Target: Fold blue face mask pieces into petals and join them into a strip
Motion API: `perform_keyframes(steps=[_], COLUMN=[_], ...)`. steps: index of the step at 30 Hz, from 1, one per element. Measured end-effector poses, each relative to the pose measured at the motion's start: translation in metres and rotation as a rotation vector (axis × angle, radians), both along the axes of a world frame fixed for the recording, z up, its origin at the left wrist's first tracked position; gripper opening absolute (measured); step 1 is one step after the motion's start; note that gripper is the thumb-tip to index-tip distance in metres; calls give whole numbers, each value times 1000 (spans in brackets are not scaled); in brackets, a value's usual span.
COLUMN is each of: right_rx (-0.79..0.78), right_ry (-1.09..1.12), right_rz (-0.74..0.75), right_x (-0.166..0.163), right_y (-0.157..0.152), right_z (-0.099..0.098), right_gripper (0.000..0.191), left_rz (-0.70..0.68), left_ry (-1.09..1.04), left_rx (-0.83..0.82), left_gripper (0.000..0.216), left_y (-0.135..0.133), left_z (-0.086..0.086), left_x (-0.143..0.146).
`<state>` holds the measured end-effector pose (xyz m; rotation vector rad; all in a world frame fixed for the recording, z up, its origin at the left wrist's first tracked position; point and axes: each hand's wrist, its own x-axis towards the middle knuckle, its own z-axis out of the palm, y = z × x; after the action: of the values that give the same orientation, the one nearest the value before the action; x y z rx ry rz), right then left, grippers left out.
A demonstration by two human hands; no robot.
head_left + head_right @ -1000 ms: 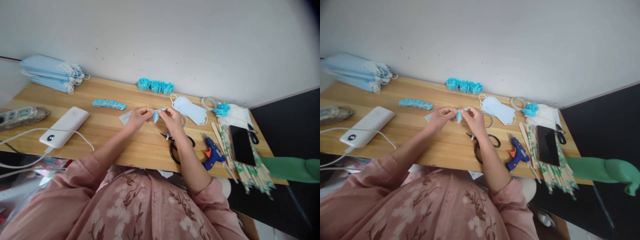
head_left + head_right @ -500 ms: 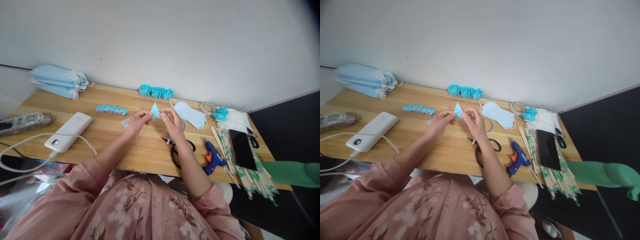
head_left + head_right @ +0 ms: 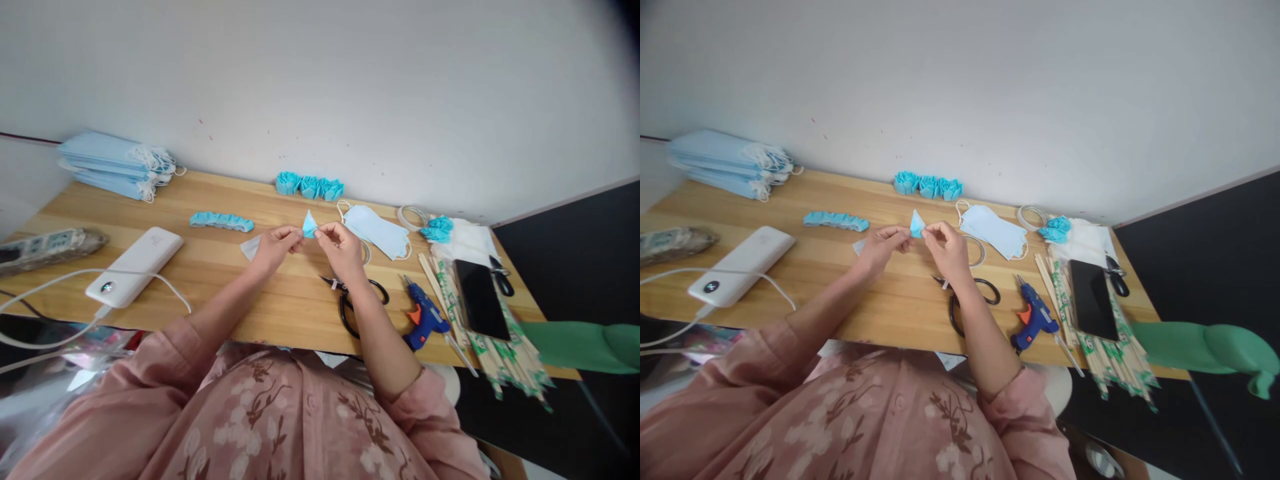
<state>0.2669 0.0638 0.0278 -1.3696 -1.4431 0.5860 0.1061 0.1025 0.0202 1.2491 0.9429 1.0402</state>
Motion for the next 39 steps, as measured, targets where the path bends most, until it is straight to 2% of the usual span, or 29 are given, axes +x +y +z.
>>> perform_keyframes(steps=[12,19,23,31,32,35,39], right_rx=[-36,-66,-107,-183,-187,-169,-138], right_ry=[-25,130,227,242,248,254,277], right_rz=[-84,-32,65,104,110,107,81], right_x=[-3,-2,1,-1,-1,1,3], right_y=[-1,4,7,6,6,7,7], right_z=[0,-8,-13,-11,-12,-15,-15], right_gripper=[17,16,41,65,62,35,29], left_rz=[11,34,37,32,23,-7,-12], left_ry=[26,59,79,176,191,220,239], left_rx=[-8,18,35,121,137,169,187], left_gripper=[22,21,23,25,24,22,24], left_y=[-1,0,1,-1,-2,-4,-4], left_z=[-1,-4,-6,-6,-6,-3,-3], left_x=[2,4,4,4,4,3,2])
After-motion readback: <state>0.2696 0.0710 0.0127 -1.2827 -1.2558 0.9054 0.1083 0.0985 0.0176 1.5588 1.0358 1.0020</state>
